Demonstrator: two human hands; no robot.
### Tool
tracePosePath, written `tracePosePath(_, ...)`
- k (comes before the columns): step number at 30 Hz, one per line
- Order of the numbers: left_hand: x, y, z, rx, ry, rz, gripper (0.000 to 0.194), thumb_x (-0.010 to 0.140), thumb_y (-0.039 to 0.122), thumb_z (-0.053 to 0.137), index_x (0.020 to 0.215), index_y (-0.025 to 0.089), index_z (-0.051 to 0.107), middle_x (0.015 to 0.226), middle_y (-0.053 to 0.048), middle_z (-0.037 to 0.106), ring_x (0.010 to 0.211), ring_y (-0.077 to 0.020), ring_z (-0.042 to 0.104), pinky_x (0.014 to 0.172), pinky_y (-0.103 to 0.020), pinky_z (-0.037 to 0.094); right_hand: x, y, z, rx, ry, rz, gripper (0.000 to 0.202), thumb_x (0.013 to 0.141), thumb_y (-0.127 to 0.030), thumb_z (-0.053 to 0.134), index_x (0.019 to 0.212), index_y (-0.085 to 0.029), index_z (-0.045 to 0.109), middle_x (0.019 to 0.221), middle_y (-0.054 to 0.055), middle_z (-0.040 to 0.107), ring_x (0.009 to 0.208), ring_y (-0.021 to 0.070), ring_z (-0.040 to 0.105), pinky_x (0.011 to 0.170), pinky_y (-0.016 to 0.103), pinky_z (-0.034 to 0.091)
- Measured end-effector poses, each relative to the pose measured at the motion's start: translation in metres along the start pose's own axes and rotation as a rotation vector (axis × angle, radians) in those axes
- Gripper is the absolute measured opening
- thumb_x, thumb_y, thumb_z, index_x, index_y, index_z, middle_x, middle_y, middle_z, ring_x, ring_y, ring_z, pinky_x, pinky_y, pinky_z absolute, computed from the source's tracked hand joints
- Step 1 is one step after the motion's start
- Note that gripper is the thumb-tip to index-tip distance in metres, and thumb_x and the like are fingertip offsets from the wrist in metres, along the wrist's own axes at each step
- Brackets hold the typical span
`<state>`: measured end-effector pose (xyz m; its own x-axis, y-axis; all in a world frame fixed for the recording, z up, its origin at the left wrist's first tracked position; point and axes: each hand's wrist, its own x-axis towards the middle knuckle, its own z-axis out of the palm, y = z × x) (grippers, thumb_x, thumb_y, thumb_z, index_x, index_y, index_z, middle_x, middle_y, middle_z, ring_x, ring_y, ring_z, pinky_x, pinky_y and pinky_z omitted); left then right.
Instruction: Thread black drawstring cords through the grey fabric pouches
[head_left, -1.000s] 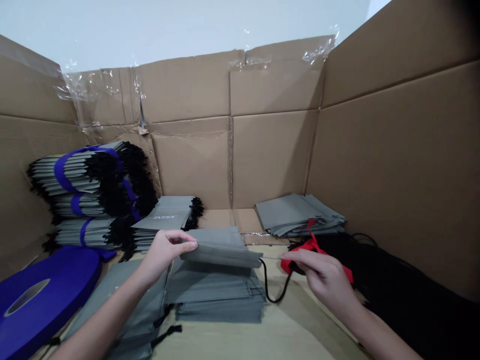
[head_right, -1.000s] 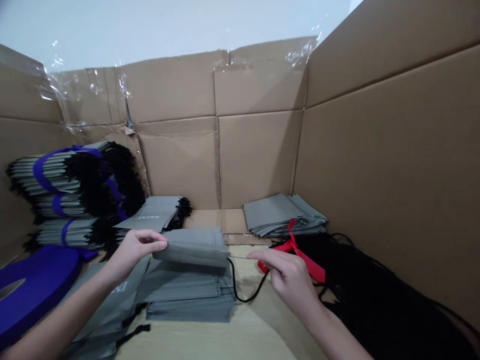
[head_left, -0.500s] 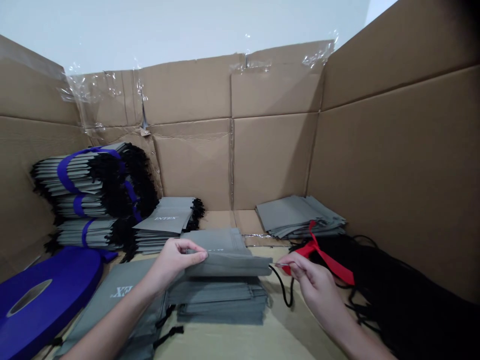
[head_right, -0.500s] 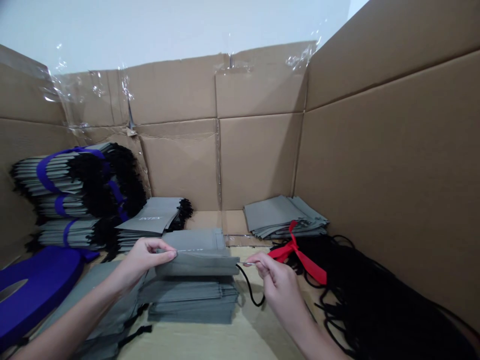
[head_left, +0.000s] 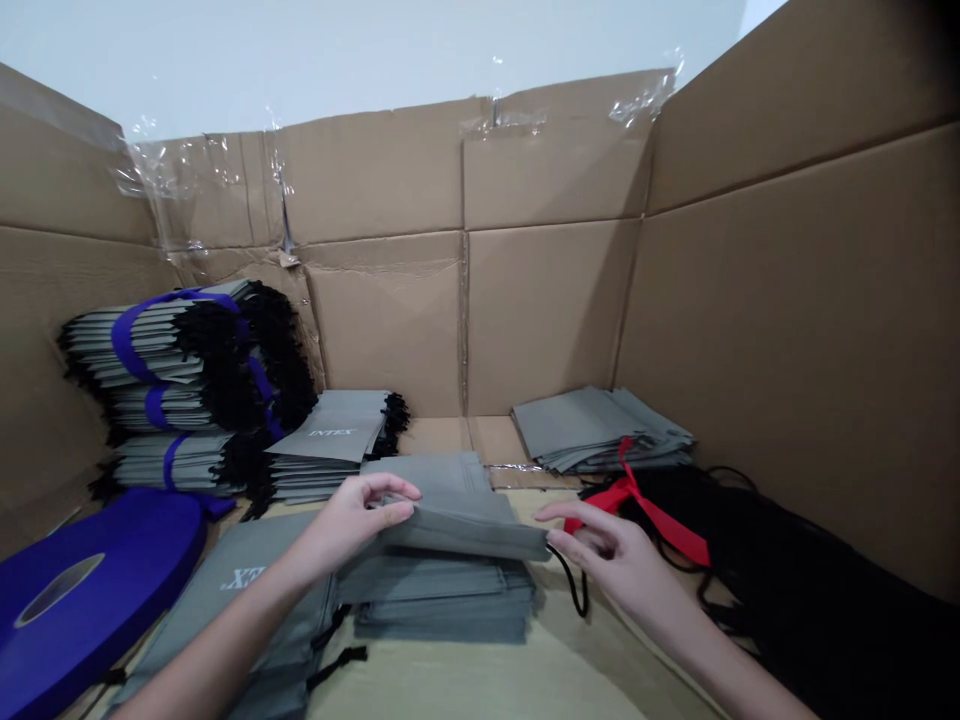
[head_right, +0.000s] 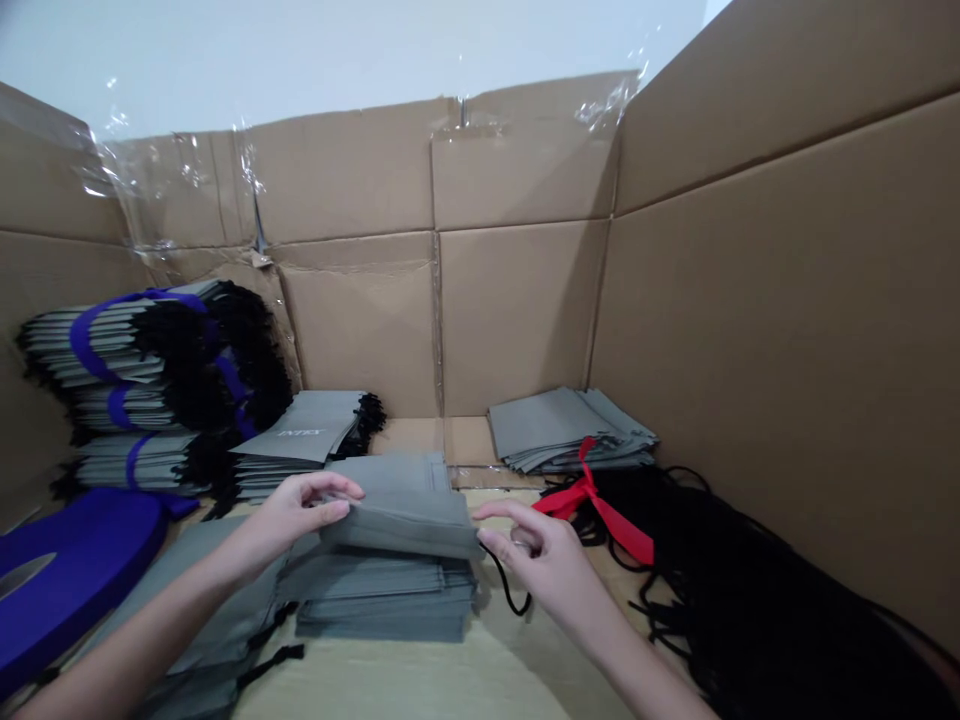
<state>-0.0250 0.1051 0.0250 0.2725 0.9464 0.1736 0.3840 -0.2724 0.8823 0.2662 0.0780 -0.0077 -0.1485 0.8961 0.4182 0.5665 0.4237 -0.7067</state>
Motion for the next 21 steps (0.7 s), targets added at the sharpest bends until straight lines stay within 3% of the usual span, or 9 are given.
tracePosePath(4,0.003,-0.005,-0.010,-0.049,-0.044,0.010,0.031,0.072,0.038,0.063,0.092,0.014,0.063,0.080,-0.002,0.063,0.073,-0.0144,0.054,0.065,-0.023,0.039,0.002,-0.006,0.002,0.099,0.019,0.084,0.033,0.077,-0.050,0.055,0.073,-0.019,0.064,0.059,0.000,0.050,0.053,0.0142,0.043,0.047,0.025,0.033)
tracePosePath(8,0.011,-0.016,-0.019,-0.128,-0.026,-0.026,0.027,0.066,0.038,0.069,0.071,0.013,0.060,0.060,0.002,0.057,0.058,-0.0111,0.051,0.058,-0.022,0.039,-0.001,-0.001,0.005,0.179,-0.065,0.133,0.030,0.085,-0.050,0.047,0.079,-0.021,0.056,0.059,-0.005,0.034,0.054,0.0118,0.032,0.049,0.024,0.024)
tracePosePath(11,0.013,-0.020,-0.019,-0.199,0.061,-0.047,0.029,0.062,0.038,0.072,0.072,0.013,0.062,0.060,0.001,0.058,0.057,-0.0117,0.053,0.060,-0.024,0.043,-0.003,0.004,0.007,0.206,-0.122,0.161,0.029,0.089,-0.049,0.041,0.085,-0.023,0.052,0.058,-0.007,0.023,0.053,0.0113,0.023,0.048,0.025,0.017)
tracePosePath(15,0.013,-0.020,-0.015,-0.245,0.171,-0.011,0.031,0.058,0.039,0.075,0.073,0.013,0.066,0.067,-0.002,0.064,0.063,-0.0140,0.057,0.065,-0.027,0.048,-0.003,0.008,0.008,0.257,-0.152,0.145,0.028,0.090,-0.050,0.040,0.085,-0.023,0.048,0.060,-0.007,0.022,0.055,0.0112,0.022,0.049,0.024,0.016)
tracePosePath(21,0.015,-0.020,-0.012,-0.243,0.164,-0.010,0.034,0.059,0.044,0.074,0.067,0.014,0.060,0.061,0.000,0.060,0.059,-0.0137,0.059,0.063,-0.029,0.052,-0.001,0.015,0.011,0.433,-0.227,0.186,0.028,0.090,-0.051,0.040,0.085,-0.023,0.043,0.057,-0.009,0.022,0.053,0.0105,0.018,0.047,0.023,0.015)
